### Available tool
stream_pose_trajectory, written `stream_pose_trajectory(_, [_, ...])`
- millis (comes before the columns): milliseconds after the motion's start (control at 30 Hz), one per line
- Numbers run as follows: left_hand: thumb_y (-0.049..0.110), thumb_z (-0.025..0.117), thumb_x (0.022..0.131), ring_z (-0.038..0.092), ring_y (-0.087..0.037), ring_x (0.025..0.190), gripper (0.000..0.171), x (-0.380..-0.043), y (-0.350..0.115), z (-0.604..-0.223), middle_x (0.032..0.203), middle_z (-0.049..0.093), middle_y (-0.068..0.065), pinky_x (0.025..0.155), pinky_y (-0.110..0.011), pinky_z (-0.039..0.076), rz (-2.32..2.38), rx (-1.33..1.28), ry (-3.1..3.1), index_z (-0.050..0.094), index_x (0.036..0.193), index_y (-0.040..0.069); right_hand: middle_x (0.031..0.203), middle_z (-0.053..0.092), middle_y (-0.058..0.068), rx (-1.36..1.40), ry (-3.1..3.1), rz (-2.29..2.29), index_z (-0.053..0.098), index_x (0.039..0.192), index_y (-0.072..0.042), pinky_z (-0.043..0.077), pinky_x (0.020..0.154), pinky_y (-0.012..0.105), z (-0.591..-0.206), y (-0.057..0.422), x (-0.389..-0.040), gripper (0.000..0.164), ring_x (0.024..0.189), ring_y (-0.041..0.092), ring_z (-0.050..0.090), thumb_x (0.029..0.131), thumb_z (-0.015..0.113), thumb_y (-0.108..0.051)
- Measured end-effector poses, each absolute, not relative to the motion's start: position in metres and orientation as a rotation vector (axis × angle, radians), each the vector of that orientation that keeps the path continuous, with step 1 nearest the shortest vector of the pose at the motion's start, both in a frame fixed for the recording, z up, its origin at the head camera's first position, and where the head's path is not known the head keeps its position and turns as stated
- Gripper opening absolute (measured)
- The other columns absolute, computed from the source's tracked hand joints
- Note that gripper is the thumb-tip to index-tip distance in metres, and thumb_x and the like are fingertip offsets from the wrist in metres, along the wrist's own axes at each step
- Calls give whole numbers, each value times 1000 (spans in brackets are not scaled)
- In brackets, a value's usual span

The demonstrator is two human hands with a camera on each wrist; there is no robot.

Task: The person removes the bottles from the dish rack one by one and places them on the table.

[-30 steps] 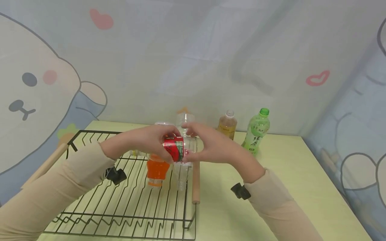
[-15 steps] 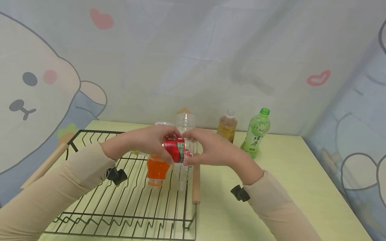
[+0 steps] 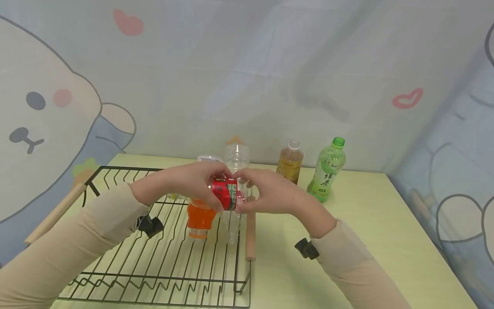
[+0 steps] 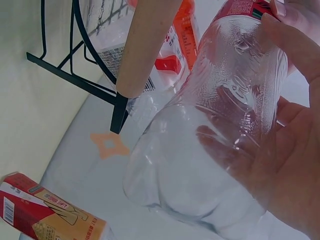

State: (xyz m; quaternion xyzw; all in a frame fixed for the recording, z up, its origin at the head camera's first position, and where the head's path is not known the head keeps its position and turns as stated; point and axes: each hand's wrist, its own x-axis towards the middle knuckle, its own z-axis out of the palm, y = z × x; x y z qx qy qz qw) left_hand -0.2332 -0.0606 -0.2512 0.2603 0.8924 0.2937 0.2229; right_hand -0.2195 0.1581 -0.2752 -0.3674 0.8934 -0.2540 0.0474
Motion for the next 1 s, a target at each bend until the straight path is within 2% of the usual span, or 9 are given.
stream_pose_trajectory(167, [15, 84, 73, 57, -23, 102, 60, -231, -61, -248, 116, 57, -6, 77, -29, 55, 802, 737, 2462, 50, 122, 12, 123, 61, -7, -1134, 2738, -758, 54, 132, -15, 49, 94, 41, -274, 159, -219, 57, 111, 16, 58, 82, 77, -29])
stream_pose_trajectory(467, [18, 82, 74, 57, -23, 101, 62, -232, -62, -242, 121, 56, -5, 77, -29, 55, 798, 752, 2461, 49, 126, 12, 122, 61, -4, -1133, 2769, -754, 53, 130, -12, 49, 93, 42, -273, 163, -218, 57, 111, 22, 58, 81, 77, -28])
stream_pose_trajectory(867, [23, 81, 74, 54, -27, 108, 74, -231, -74, -233, 128, 51, -9, 82, -40, 54, 903, 678, 2488, 43, 136, 12, 121, 62, -3, -1069, 2775, -886, 54, 129, -12, 52, 88, 42, -270, 177, -218, 59, 110, 20, 60, 78, 80, -26])
stream_pose_trajectory(1000, [25, 82, 74, 53, -27, 107, 73, -232, -76, -231, 127, 53, -8, 82, -39, 53, 899, 677, 2533, 44, 135, 12, 118, 63, -1, -1036, 2785, -891, 53, 128, -10, 52, 84, 40, -271, 184, -219, 57, 104, 20, 62, 80, 78, -27])
